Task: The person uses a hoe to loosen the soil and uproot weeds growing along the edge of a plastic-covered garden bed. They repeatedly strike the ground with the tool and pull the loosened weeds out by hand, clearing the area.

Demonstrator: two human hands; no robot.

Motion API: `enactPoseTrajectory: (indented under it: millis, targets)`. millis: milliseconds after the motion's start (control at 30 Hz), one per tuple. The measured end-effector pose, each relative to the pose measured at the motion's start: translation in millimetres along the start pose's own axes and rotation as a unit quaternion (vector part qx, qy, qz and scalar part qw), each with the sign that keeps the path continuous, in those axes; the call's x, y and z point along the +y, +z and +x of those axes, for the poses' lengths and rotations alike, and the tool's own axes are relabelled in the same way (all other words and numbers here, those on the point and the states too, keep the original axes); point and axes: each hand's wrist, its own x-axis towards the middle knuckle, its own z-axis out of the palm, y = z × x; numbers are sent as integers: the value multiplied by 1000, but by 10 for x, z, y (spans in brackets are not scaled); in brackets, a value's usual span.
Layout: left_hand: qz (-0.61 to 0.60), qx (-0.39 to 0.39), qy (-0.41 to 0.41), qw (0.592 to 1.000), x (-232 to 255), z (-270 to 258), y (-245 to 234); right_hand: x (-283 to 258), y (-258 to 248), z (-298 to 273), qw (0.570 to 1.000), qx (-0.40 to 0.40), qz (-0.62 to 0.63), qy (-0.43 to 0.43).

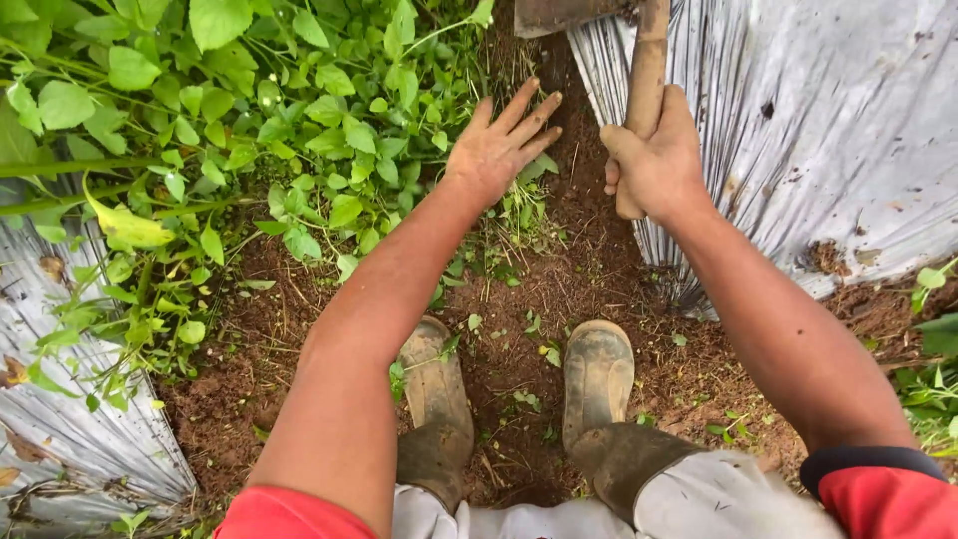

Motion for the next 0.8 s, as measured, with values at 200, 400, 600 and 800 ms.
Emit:
enactPoseTrajectory:
  millis: [200,400,600,800]
  targets:
    - [-3,-8,6,1000,-285,468,56,-52,-37,283,995,39,-70,-55]
    - [-54,82,-52,994,-454,549,981,-270,52,617,981,42,-140,-131]
    - [-85,53,-69,993,-318,170,880,-256,275,399,960,-59,-256,-91]
    - [-137,-29,-45,989,-258,-119,729,-813,330,392,983,-1,-182,20]
